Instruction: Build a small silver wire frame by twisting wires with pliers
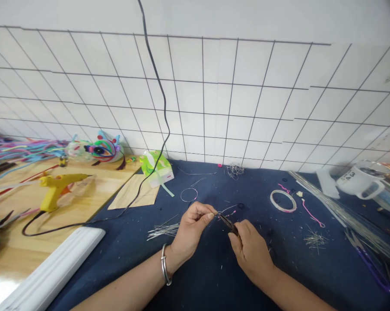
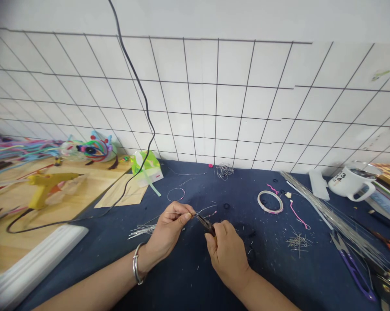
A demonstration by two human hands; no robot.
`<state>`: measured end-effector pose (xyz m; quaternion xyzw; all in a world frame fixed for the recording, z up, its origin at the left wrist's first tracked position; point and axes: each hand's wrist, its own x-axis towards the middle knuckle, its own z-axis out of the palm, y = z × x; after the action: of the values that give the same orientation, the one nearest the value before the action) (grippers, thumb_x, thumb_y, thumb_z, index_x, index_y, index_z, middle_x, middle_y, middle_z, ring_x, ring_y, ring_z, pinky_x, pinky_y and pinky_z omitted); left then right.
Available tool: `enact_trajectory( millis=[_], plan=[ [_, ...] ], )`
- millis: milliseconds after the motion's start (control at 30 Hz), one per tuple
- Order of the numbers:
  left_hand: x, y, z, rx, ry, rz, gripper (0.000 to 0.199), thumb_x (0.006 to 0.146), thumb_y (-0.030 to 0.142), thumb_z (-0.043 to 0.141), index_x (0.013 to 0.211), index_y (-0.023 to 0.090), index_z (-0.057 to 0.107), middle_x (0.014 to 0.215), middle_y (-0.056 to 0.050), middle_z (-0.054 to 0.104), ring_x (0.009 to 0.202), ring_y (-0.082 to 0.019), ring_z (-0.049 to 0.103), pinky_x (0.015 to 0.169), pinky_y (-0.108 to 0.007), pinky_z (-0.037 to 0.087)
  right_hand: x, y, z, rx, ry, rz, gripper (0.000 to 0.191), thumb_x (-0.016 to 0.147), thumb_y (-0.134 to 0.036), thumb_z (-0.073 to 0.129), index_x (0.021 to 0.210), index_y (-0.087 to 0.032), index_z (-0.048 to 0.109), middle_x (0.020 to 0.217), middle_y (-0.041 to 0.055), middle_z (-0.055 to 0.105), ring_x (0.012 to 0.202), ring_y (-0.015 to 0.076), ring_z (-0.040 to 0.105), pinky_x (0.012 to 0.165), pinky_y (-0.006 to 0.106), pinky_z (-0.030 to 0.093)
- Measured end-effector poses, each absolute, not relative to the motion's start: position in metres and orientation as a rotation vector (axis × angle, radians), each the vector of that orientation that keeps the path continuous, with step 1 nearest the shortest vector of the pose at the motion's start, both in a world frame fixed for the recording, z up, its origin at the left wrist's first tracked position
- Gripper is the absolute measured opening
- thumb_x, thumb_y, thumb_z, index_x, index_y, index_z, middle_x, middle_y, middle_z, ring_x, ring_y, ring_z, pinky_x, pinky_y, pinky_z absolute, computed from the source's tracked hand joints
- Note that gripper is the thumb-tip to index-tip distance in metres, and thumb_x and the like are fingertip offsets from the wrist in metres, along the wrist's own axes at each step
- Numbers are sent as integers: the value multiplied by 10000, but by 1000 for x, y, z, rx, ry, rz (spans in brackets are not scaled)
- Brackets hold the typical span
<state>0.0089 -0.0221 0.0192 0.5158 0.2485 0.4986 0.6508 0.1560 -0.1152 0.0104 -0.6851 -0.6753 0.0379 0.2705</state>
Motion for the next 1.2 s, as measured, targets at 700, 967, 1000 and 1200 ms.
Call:
enact_trajectory(
  millis=[700, 967, 1000, 1200],
  plan=[
    [7, -22, 22, 1322, 659, 1212, 44, 751, 167, 590, 715, 160, 567, 830, -37, 601, 777, -143, 541, 733, -265, 399, 147, -122, 23, -1436, -1178, 1311, 365, 870, -490, 328, 776, -178, 493, 624, -34, 389, 528, 75, 375, 471, 195, 312],
    [8, -25, 21, 1294, 679, 1196, 44, 741, 169, 604, 709, 158, 575, 839, -45, 601, 782, -148, 542, 742, -272, 408, 140, -123, 23, -1288, -922, 1512, 358, 849, -493, 385, 762, -161, 486, 604, -42, 375, 482, 53, 341, 426, 179, 269],
    [8, -26, 21, 1294, 678, 1194, 46, 742, 170, 603, 709, 159, 574, 840, -43, 601, 780, -147, 542, 739, -271, 409, 140, -123, 23, -1281, -915, 1511, 353, 849, -489, 387, 762, -161, 485, 602, -43, 375, 481, 53, 340, 426, 179, 267],
    [8, -27, 21, 1294, 677, 1189, 47, 741, 172, 605, 708, 160, 574, 834, -43, 604, 768, -145, 543, 730, -271, 411, 140, -124, 22, -1267, -887, 1514, 350, 854, -486, 381, 761, -163, 479, 593, -46, 367, 476, 52, 329, 430, 184, 265]
  ],
)
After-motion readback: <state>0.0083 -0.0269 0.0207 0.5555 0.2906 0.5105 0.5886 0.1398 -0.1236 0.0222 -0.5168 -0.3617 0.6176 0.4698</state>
